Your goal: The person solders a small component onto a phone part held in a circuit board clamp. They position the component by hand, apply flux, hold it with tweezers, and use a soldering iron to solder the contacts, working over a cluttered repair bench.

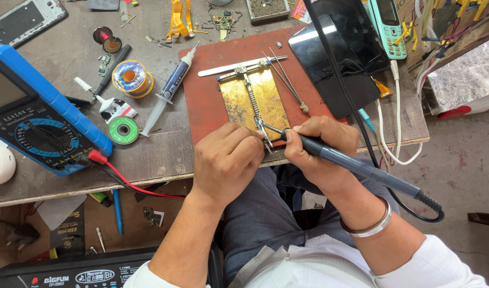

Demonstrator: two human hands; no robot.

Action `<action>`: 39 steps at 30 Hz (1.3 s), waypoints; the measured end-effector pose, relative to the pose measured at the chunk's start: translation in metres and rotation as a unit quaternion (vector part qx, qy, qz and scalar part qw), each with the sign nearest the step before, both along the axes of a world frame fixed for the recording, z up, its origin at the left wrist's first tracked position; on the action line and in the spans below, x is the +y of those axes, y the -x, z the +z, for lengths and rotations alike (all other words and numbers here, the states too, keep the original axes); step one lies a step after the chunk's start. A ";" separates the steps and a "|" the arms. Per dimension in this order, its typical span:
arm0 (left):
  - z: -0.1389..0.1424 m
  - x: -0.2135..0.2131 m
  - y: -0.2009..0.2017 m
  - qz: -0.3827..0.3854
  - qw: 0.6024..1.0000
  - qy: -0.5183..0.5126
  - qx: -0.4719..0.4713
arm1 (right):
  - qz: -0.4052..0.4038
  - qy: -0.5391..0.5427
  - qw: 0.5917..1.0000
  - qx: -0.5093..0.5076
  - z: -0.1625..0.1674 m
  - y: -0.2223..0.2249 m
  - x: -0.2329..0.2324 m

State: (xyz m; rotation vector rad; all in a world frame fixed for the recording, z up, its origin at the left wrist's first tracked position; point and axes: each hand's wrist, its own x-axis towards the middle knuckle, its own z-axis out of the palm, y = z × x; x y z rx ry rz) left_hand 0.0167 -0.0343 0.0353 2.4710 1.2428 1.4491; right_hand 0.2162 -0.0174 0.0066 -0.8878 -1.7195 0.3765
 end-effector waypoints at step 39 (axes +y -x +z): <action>-0.003 0.001 0.002 0.003 1.000 -0.004 -0.012 | -0.007 0.003 1.000 -0.003 -0.002 0.000 -0.001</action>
